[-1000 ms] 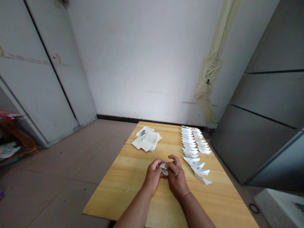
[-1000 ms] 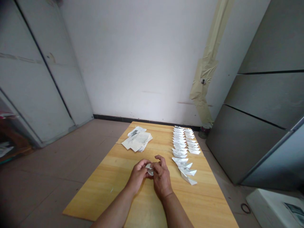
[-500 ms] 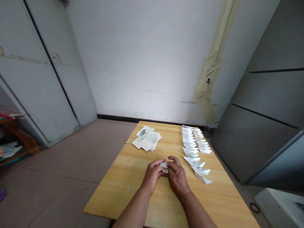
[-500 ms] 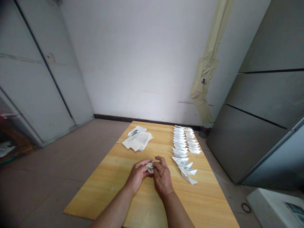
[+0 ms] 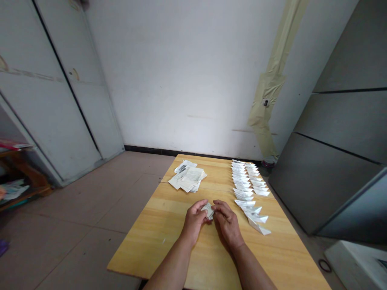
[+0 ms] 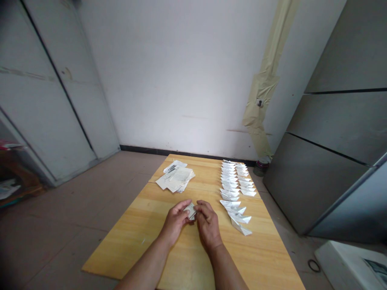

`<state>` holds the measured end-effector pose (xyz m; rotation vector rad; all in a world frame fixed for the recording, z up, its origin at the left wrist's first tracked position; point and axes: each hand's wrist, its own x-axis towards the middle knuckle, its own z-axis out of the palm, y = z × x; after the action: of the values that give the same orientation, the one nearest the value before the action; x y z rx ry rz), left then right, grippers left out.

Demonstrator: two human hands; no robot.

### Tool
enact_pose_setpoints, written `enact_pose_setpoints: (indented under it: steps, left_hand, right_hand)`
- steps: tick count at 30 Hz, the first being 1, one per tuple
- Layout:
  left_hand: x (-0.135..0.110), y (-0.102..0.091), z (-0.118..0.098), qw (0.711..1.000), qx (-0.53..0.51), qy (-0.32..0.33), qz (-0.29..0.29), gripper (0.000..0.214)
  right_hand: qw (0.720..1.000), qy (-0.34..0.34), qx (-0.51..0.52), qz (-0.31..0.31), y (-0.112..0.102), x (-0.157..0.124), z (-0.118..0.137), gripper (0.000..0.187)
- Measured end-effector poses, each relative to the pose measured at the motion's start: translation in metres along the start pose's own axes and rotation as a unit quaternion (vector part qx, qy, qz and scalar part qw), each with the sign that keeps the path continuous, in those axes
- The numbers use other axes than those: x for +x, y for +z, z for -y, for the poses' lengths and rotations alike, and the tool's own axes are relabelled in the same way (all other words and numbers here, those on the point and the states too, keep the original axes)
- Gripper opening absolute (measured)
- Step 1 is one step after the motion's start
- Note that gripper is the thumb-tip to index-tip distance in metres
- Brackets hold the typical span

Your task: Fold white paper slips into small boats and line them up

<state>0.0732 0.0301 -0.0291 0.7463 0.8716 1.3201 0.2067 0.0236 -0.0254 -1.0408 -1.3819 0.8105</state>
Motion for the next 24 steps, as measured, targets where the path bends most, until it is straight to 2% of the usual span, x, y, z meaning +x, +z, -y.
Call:
enact_pose_setpoints:
  steps: [4, 11, 16, 24]
  left_hand:
    - [0.001, 0.001, 0.001, 1.0, 0.012, 0.007, -0.012, 0.064]
    - [-0.005, 0.008, -0.001, 0.998, 0.053, 0.025, -0.001, 0.066]
    - [-0.007, 0.011, -0.002, 0.995, 0.088, 0.053, 0.018, 0.064]
    - [-0.009, 0.009, -0.008, 0.996, 0.081, 0.027, 0.028, 0.067]
  right_hand:
    - [1.0, -0.001, 0.003, -0.014, -0.002, 0.001, 0.001, 0.015]
    - [0.994, 0.105, 0.026, -0.015, 0.002, -0.002, 0.015, 0.024]
    - [0.982, 0.152, 0.113, -0.014, 0.005, 0.001, 0.016, 0.025]
    - [0.961, 0.183, 0.206, -0.026, 0.003, 0.003, 0.017, 0.033]
